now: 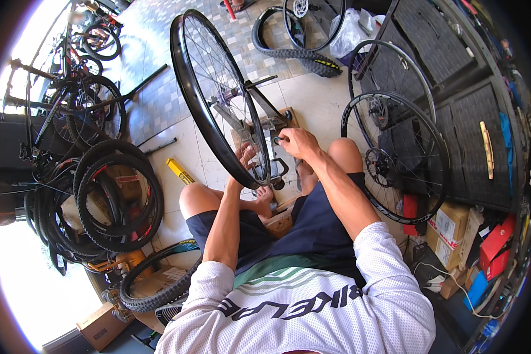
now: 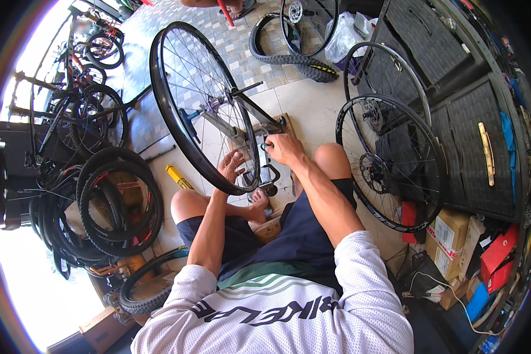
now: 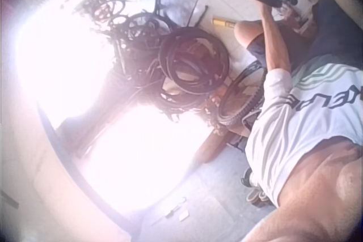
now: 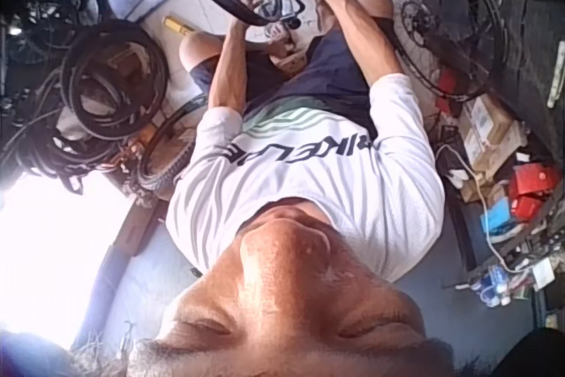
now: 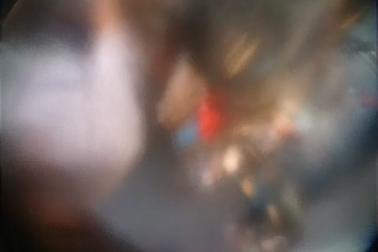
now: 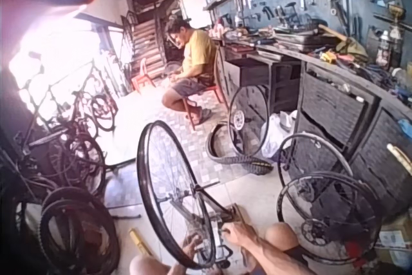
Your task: The person sits on the floor in a workshop and uses a spoke wrench to adjust the tension of the spokes on a bicycle wheel mounted on a stand. They rotate the wheel and continue tightening the spokes around the rim.
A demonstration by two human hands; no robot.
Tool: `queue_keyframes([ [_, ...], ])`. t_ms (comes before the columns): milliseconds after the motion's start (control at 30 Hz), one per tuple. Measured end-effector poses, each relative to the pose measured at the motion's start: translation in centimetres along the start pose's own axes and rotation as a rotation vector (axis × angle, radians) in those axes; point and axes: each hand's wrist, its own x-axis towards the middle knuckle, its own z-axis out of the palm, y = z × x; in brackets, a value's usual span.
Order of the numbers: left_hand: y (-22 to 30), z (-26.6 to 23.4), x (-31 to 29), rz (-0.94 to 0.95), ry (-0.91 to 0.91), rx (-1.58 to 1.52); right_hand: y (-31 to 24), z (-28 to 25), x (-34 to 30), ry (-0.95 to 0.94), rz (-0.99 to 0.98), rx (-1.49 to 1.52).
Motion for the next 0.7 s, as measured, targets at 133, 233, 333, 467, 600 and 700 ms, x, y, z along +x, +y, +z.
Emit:
queue_keyframes([
  [133,0.3,0.8,-0.3,-0.045,-0.069,-0.051,0.2,0.0,-0.1,0.004,-0.007,-0.009],
  [233,0.5,0.4,-0.6,-0.051,-0.166,-0.146,0.2,0.1,0.0,0.009,0.002,-0.003],
  [333,0.8,0.3,-0.7,-0.052,-0.198,-0.151,0.3,0.1,0.0,0.016,-0.004,-0.008],
  [467,0.7,0.4,-0.4,-0.037,-0.183,-0.133,-0.1,0.3,0.1,0.095,-0.033,0.072],
  [600,0.1,0.6,-0.2,-0.018,-0.134,-0.097,-1.9,1.8,-0.4,0.293,0.015,0.25],
  [700,-0.1,0.4,-0.1,-0.025,-0.101,-0.031,-2.5,3.9,-1.3,0.161,0.116,0.304],
])
